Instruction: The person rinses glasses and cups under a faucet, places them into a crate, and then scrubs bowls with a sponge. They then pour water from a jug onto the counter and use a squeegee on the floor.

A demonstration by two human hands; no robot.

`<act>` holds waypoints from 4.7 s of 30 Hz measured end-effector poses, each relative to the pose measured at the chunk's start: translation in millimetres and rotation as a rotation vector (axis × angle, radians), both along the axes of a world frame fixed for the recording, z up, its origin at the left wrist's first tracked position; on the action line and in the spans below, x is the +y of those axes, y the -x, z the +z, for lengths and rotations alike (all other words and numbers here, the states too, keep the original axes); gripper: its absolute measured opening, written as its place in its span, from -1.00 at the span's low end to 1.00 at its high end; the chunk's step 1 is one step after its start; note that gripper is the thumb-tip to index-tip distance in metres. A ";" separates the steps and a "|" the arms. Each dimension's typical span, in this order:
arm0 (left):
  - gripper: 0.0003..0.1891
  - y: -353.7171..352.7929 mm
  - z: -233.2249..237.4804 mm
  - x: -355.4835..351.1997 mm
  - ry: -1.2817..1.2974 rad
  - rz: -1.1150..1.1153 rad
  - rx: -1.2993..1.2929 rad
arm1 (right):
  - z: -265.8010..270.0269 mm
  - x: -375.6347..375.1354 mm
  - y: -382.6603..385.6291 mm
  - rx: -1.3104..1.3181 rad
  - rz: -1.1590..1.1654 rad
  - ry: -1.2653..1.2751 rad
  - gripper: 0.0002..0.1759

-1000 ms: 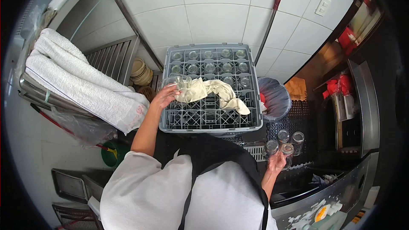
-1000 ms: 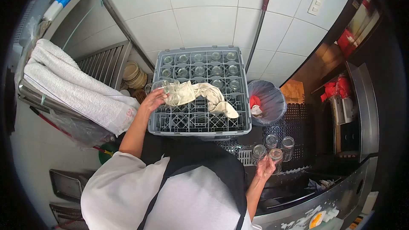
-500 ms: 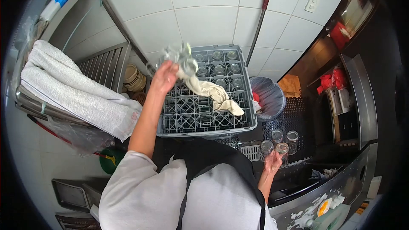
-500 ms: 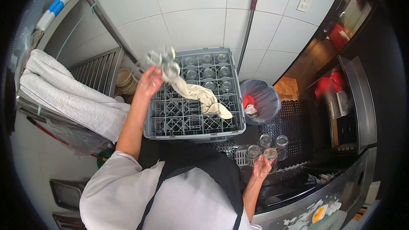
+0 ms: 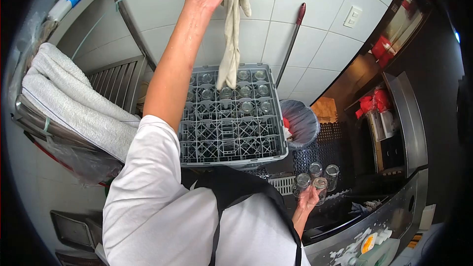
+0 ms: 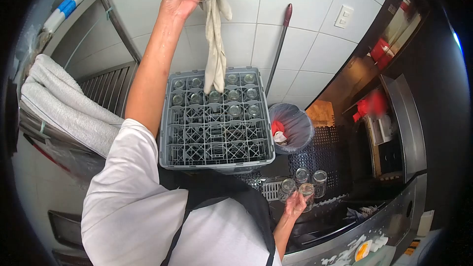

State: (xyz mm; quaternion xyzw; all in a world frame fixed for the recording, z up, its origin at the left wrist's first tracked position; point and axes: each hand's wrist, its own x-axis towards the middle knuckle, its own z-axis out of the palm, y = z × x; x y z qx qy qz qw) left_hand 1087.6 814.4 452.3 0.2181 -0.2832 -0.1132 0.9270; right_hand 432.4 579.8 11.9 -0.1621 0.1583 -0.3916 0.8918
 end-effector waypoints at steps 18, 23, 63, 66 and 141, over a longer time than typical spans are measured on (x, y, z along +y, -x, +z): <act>-0.80 142.0 -221.3 78.2 -0.247 0.019 0.559 | -14.9 -11.7 -27.1 -0.081 0.152 -0.048 -0.46; -0.85 206.3 -355.8 66.8 -0.047 0.030 0.769 | -0.9 -13.6 -43.7 -0.013 0.215 -0.060 -0.44; -0.27 174.6 -321.3 185.3 -1.714 1.269 -0.433 | 71.1 106.5 -259.5 0.022 0.508 -0.519 -0.47; -0.18 177.4 -330.8 177.5 -1.834 1.214 -0.540 | 46.4 121.8 -284.7 -0.010 0.456 -0.611 -0.39; -0.32 320.5 -366.3 59.6 -1.734 0.883 -0.404 | 79.1 112.9 -281.5 0.882 0.212 2.113 -0.72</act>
